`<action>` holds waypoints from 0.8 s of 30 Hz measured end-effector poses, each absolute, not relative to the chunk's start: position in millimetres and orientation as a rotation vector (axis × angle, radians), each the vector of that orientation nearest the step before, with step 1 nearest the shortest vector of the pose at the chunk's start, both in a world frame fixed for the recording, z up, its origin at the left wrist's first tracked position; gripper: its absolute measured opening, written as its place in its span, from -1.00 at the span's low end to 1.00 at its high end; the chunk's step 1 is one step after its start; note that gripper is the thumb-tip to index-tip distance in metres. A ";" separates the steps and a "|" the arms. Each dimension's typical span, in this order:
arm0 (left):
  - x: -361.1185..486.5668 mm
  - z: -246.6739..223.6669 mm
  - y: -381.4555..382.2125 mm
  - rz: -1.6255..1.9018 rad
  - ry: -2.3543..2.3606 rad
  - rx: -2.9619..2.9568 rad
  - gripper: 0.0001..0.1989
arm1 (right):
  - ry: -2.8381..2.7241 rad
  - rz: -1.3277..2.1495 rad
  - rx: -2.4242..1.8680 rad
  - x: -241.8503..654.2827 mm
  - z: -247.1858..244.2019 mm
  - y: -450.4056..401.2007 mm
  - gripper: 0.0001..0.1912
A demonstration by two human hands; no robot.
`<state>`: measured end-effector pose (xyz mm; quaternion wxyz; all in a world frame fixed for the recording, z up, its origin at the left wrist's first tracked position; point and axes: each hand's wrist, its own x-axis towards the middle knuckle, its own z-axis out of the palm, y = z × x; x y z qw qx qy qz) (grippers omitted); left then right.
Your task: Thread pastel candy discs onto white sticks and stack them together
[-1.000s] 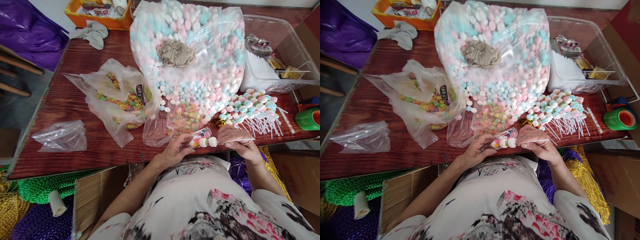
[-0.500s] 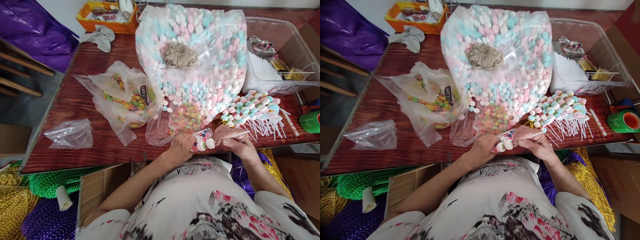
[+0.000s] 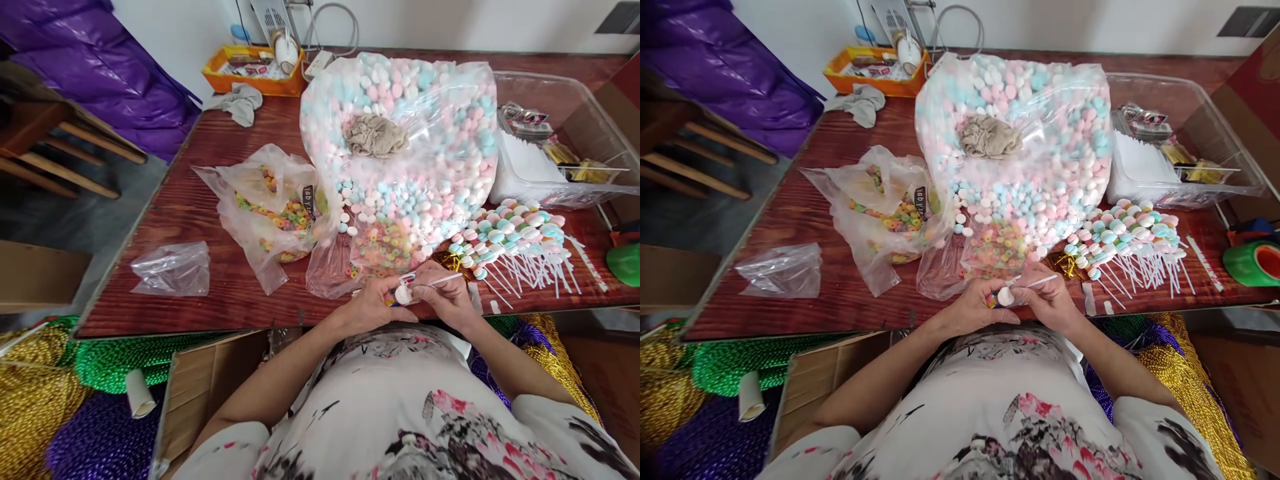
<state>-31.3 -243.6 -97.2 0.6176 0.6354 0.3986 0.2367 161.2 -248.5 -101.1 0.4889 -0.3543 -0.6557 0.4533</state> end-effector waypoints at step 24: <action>-45.9 -111.5 -232.5 0.714 1.060 1.474 -0.64 | -1.371 1.007 -0.980 117.7 -106.8 -236.1 -0.78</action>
